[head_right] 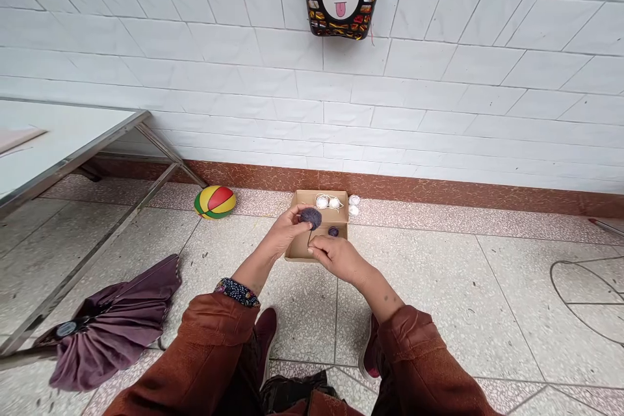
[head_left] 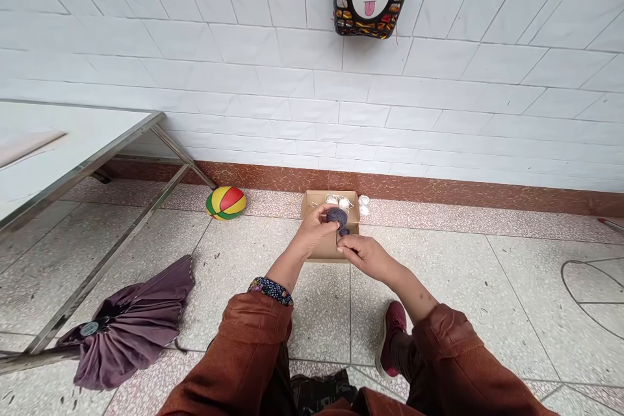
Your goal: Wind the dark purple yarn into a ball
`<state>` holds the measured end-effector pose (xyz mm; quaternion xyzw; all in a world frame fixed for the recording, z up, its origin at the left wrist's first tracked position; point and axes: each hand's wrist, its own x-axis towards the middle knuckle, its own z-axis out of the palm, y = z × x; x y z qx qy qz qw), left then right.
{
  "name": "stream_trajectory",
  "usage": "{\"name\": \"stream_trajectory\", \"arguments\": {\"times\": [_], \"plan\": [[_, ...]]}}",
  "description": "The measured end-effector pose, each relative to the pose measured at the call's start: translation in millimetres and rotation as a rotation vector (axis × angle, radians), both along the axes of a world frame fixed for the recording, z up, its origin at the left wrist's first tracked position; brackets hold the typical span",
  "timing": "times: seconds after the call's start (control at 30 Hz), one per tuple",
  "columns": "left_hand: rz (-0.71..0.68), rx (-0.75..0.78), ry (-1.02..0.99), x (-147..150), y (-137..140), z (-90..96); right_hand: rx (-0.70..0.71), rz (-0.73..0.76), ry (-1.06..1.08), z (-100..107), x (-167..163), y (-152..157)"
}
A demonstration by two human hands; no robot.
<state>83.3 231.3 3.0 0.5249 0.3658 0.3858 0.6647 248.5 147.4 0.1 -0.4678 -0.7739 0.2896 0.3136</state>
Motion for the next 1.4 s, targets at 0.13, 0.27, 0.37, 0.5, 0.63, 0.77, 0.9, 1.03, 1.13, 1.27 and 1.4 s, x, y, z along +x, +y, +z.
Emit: {"name": "stream_trajectory", "arguments": {"times": [0.13, 0.27, 0.37, 0.5, 0.63, 0.77, 0.9, 1.03, 1.13, 1.27, 1.4], "plan": [[-0.083, 0.049, 0.145, -0.3, -3.4, -0.1, 0.015, -0.083, 0.204, 24.5, 6.8, -3.7], [-0.326, 0.071, 0.133, -0.6, -11.4, 2.6, 0.063, -0.287, 0.286, 26.5, 23.9, 5.2], [-0.479, 0.033, 0.016, 0.6, -16.2, 5.3, 0.059, -0.377, 0.245, 12.3, 30.2, 13.7], [-0.397, -0.065, -0.230, 2.3, -15.9, 6.1, -0.044, -0.381, 0.119, -14.9, 25.4, 18.2], [-0.175, -0.118, -0.234, 1.6, -7.4, 1.6, -0.027, -0.215, -0.073, -27.2, 12.2, 10.6], [0.023, -0.007, 0.075, -0.3, 1.0, -3.8, 0.058, -0.008, -0.104, -8.3, 3.2, -0.9], [-0.063, 0.058, 0.245, -1.7, -0.2, -6.0, 0.098, -0.090, 0.177, 21.5, 9.5, -2.8], [-0.370, 0.044, 0.186, -2.3, -10.2, -3.0, 0.092, -0.328, 0.303, 24.1, 24.7, 7.6], [-0.544, -0.010, -0.015, -1.8, -16.5, 2.5, 0.036, -0.430, 0.243, 5.1, 30.9, 16.5], [-0.383, -0.108, -0.258, -0.4, -15.4, 6.3, -0.061, -0.391, 0.088, -21.3, 23.8, 18.4], [-0.108, -0.212, -0.221, -1.3, -6.4, 3.3, -0.007, -0.187, -0.055, -23.2, 8.1, 8.7]]}}
